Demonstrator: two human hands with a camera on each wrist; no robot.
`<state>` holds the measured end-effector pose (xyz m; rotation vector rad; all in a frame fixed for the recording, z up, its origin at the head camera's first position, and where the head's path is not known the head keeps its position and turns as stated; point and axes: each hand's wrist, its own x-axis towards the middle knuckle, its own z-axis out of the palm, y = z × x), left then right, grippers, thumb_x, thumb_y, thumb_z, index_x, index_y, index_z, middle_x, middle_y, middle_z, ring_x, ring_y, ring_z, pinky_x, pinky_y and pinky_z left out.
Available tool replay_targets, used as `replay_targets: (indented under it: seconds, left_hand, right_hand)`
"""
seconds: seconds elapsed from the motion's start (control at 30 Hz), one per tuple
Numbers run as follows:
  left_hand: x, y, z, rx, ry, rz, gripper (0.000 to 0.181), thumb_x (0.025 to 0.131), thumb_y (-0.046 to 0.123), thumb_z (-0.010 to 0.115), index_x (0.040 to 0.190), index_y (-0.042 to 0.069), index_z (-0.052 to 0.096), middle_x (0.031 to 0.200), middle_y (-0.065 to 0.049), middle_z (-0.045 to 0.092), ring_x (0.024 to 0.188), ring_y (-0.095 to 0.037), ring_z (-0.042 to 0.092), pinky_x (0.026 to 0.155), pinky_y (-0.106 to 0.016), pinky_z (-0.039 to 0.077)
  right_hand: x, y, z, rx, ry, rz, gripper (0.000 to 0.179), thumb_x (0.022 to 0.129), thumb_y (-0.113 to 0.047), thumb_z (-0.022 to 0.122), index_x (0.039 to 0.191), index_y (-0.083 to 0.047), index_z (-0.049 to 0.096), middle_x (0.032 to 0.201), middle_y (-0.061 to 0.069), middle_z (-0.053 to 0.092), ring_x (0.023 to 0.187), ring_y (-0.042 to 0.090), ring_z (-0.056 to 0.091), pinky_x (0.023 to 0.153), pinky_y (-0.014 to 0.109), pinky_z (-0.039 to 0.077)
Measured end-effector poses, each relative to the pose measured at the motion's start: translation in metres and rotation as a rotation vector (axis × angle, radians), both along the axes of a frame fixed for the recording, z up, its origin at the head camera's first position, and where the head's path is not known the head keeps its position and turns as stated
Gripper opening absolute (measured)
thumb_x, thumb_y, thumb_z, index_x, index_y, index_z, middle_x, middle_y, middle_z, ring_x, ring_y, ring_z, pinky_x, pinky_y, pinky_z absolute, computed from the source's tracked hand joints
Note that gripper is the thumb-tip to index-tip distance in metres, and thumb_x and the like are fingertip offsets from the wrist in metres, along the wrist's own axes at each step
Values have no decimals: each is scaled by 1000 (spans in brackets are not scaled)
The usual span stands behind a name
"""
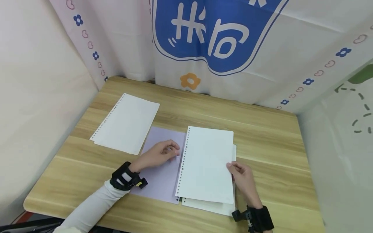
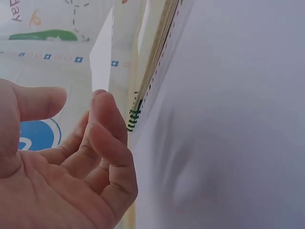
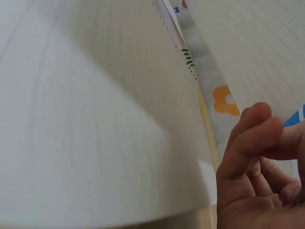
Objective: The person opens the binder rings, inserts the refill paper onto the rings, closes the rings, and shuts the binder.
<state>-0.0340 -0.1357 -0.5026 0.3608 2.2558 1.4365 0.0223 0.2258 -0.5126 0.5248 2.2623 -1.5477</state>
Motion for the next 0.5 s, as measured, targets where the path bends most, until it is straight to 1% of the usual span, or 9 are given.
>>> replay_targets:
  seconds: [0.1, 0.17, 0.23, 0.33, 0.4, 0.5]
  left_hand:
    - [2, 5, -3, -16, 27, -14, 22, 107, 21, 61, 124, 10, 70, 115, -2, 73, 88, -14, 69, 78, -31, 58]
    - [4, 10, -5, -31, 55, -43, 22, 109, 21, 60, 126, 11, 70, 120, -3, 74, 94, -15, 70, 82, -34, 59]
    - [5, 14, -6, -72, 94, -110, 25, 110, 22, 58, 131, 12, 68, 129, -3, 72, 106, -16, 69, 91, -36, 58]
    - [9, 20, -7, -162, 186, -246, 32, 111, 25, 57, 141, 15, 62, 144, -2, 64, 127, -18, 61, 108, -41, 51]
    - [12, 24, -6, -223, 243, -321, 41, 110, 27, 59, 149, 16, 57, 155, -3, 55, 140, -22, 51, 117, -45, 43]
    - [13, 30, -5, -301, 316, -385, 53, 110, 33, 59, 159, 18, 47, 171, -3, 37, 153, -30, 35, 123, -54, 32]
  right_hand:
    - [6, 10, -3, -15, -12, -32, 38, 110, -29, 62, 129, 4, 67, 96, -4, 77, 85, 11, 70, 74, 27, 60]
    - [10, 15, -5, -17, -22, -49, 38, 111, -28, 62, 130, 4, 66, 94, -5, 77, 83, 11, 71, 73, 27, 60]
    - [14, 20, -7, -31, -33, -66, 36, 110, -27, 62, 127, 4, 67, 90, -4, 77, 80, 12, 70, 70, 27, 60]
    - [19, 25, -9, -41, -42, -82, 29, 110, -25, 63, 120, 1, 71, 85, -5, 76, 76, 12, 69, 67, 26, 58]
    - [21, 26, -10, -45, -42, -86, 25, 109, -24, 64, 115, -1, 73, 82, -5, 76, 73, 12, 68, 66, 26, 57]
    - [22, 26, -11, -38, -39, -91, 22, 109, -23, 65, 111, -4, 74, 80, -6, 75, 72, 11, 66, 65, 25, 55]
